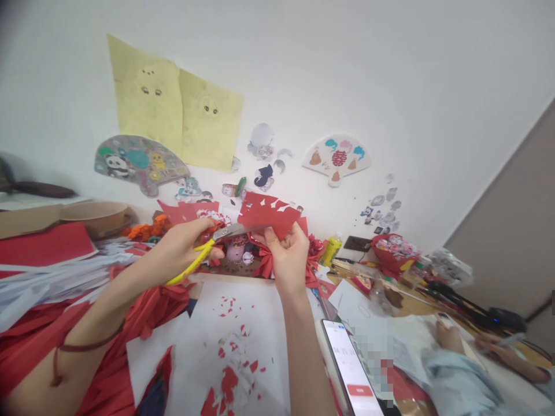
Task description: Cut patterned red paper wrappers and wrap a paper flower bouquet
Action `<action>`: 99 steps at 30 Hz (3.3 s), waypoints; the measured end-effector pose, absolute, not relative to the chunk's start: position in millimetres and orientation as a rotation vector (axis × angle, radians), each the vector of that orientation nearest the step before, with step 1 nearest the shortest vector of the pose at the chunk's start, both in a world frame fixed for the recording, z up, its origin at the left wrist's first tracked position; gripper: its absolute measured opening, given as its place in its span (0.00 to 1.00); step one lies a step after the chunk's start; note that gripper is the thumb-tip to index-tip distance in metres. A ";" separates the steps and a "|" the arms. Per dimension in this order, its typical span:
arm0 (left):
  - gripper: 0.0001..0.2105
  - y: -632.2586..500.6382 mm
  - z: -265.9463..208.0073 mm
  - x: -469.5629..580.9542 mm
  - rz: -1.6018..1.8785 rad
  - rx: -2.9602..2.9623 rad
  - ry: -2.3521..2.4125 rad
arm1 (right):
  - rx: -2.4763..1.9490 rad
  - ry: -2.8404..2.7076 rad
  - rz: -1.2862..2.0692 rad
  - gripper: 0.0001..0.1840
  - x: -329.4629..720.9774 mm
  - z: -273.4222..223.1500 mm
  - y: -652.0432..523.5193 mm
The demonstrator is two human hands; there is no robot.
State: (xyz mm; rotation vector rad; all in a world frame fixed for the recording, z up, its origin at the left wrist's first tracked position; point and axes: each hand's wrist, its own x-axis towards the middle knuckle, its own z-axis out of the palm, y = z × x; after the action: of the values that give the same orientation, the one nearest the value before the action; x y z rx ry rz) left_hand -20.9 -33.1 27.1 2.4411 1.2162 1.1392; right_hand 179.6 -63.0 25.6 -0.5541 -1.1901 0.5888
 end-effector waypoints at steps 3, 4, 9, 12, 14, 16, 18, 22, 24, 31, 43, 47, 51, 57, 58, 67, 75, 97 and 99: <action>0.15 -31.2 25.8 -17.9 1.155 2.406 1.183 | -0.525 -1.112 0.622 0.16 173.6 26.3 -64.5; 0.15 -29.9 24.9 -16.6 1.159 2.391 1.165 | -0.521 -1.088 0.630 0.16 171.4 26.5 -65.0; 0.15 -23.7 18.8 -6.5 1.205 2.321 1.102 | -0.492 -0.998 0.676 0.13 163.9 25.8 -64.9; 0.16 -24.3 15.5 0.7 1.245 2.286 1.110 | -0.468 -0.962 0.705 0.14 161.9 24.6 -63.5; 0.17 -26.0 14.0 4.8 1.258 2.269 1.107 | -0.444 -0.950 0.717 0.14 160.6 23.7 -62.8; 0.17 -27.8 13.0 8.3 1.267 2.246 1.100 | -0.411 -0.931 0.729 0.12 159.0 22.8 -62.4; 0.17 -28.8 11.9 11.4 1.280 2.223 1.091 | -0.380 -0.894 0.755 0.10 157.2 21.8 -62.1; 0.17 -29.4 9.3 16.6 1.319 2.204 1.079 | -0.337 -0.842 0.820 0.09 153.5 20.7 -61.9; 0.17 -30.1 8.2 18.8 1.325 2.189 1.082 | -0.318 -0.849 0.832 0.09 151.8 20.1 -62.0; 0.17 -33.2 8.7 21.6 1.334 2.164 1.057 | -0.322 -0.862 0.805 0.06 148.2 16.0 -60.8; 0.17 -34.0 29.8 -19.1 1.185 2.574 1.433 | -0.677 -1.216 0.534 0.12 187.6 38.2 -82.0; 0.18 -43.9 34.7 -23.9 1.096 2.637 1.504 | -0.735 -1.290 0.425 0.10 192.9 41.9 -90.4; 0.18 -47.1 34.6 -22.5 1.040 2.612 1.495 | -0.750 -1.294 0.376 0.07 193.5 43.6 -95.6; 0.18 -47.4 33.2 -20.0 1.049 2.635 1.444 | -0.753 -1.320 0.354 0.07 194.4 42.8 -97.6; 0.18 -47.8 33.2 -19.8 1.058 2.641 1.435 | -0.749 -1.324 0.349 0.07 194.6 42.7 -97.6; 0.18 -48.3 33.0 -20.1 1.099 2.647 1.369 | -0.750 -1.322 0.351 0.06 193.8 44.5 -99.5; 0.10 -49.8 30.7 -15.1 1.165 2.533 1.267 | -0.730 -1.260 0.371 0.08 189.2 42.9 -97.9; 0.19 -52.6 25.6 13.3 1.285 2.269 1.178 | -0.437 -0.911 0.573 0.18 152.5 29.0 -79.3; 0.19 -54.1 26.5 14.9 1.285 2.256 1.171 | -0.431 -0.908 0.624 0.18 149.9 28.5 -78.9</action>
State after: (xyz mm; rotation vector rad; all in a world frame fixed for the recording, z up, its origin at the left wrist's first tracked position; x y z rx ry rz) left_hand 14.9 -54.1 26.5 2.2559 1.1710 1.2855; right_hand 149.9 -78.9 28.5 -0.4310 -0.9077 0.6243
